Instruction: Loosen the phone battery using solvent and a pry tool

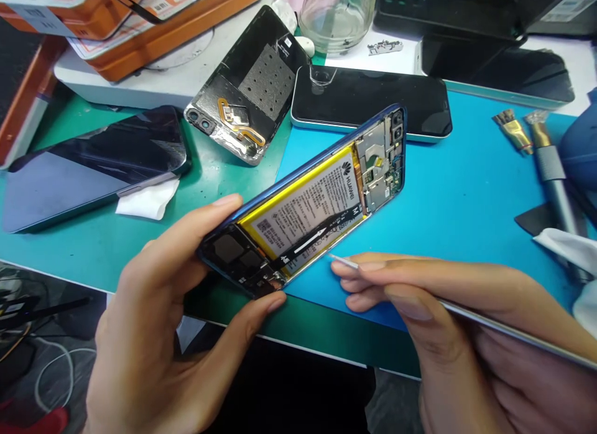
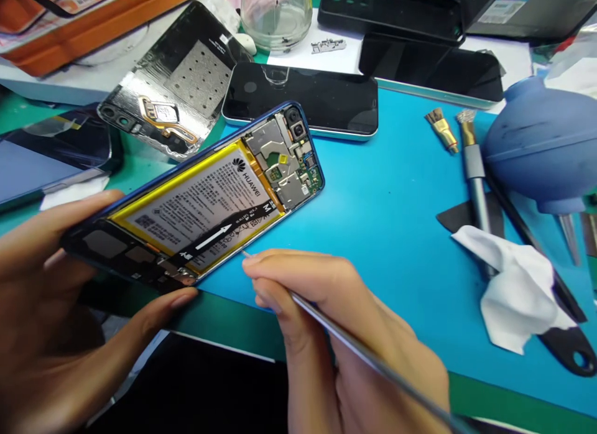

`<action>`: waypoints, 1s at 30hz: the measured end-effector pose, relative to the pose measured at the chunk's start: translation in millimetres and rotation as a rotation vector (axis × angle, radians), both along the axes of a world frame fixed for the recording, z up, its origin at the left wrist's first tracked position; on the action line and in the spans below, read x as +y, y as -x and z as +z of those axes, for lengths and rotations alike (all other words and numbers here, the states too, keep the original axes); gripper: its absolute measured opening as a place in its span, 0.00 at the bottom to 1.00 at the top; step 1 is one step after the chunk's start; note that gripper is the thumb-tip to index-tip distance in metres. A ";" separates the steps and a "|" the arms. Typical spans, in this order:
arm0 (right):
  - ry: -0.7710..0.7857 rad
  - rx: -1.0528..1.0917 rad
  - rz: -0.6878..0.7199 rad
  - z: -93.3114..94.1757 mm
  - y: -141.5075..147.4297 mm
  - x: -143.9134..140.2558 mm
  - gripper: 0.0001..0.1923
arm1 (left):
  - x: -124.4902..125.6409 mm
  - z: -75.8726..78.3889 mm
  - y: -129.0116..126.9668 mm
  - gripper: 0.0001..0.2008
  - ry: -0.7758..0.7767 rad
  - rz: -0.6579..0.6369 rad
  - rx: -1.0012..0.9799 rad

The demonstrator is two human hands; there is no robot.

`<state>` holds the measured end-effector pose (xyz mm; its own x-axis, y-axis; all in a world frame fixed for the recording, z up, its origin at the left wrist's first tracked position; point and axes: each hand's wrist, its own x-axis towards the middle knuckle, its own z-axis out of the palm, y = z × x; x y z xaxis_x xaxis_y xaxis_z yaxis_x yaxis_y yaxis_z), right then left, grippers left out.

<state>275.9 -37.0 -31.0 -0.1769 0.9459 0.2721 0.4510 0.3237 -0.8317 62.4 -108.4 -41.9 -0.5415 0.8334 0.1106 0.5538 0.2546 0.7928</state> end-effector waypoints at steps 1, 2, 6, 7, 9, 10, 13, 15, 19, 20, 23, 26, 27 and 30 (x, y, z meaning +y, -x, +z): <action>-0.003 -0.017 0.009 -0.2 -0.6 -0.3 0.05 | -0.1 0.3 -1.4 0.41 -0.004 0.013 -0.006; -0.010 -0.040 0.017 -0.3 -1.5 -0.2 0.05 | -0.6 0.3 -2.6 0.41 -0.006 0.026 -0.009; -0.024 -0.085 0.036 0.1 -4.5 1.6 0.05 | -6.1 -3.6 -5.2 0.40 -0.046 -0.020 0.020; -0.019 -0.076 0.038 0.2 -4.5 1.9 0.05 | -7.8 -4.8 -5.5 0.40 -0.051 -0.042 0.030; -0.013 -0.061 0.037 0.6 -4.1 2.2 0.05 | -10.6 -6.0 -6.1 0.40 -0.057 -0.070 0.052; -0.011 -0.057 0.032 0.8 -3.8 2.2 0.05 | -11.6 -5.7 -6.4 0.40 -0.047 -0.084 0.060; -0.008 -0.066 0.033 1.4 -3.7 1.2 0.05 | -12.8 -2.7 -7.0 0.41 -0.036 -0.110 0.080; -0.003 -0.073 0.023 1.4 -4.0 0.0 0.06 | -12.3 0.2 -6.1 0.41 -0.034 -0.124 0.086; 0.020 -0.079 -0.006 0.2 -2.6 -2.0 0.07 | -10.8 4.7 -0.9 0.44 -0.003 -0.184 0.101; 0.022 -0.078 -0.014 -0.2 -1.9 -2.0 0.07 | -10.5 5.3 0.3 0.45 -0.005 -0.191 0.105; 0.017 -0.085 -0.020 -0.4 -1.0 -1.2 0.07 | -9.7 5.8 1.8 0.44 -0.011 -0.199 0.111; 0.003 -0.089 -0.005 0.3 -2.9 -0.3 0.07 | -8.1 5.4 1.8 0.44 -0.024 -0.205 0.118; 0.001 -0.090 0.003 0.6 -3.5 -0.2 0.08 | -7.3 5.1 2.1 0.45 -0.035 -0.212 0.124; -0.003 -0.075 -0.009 1.6 -3.0 -0.8 0.10 | -5.1 3.6 3.9 0.48 -0.065 -0.237 0.140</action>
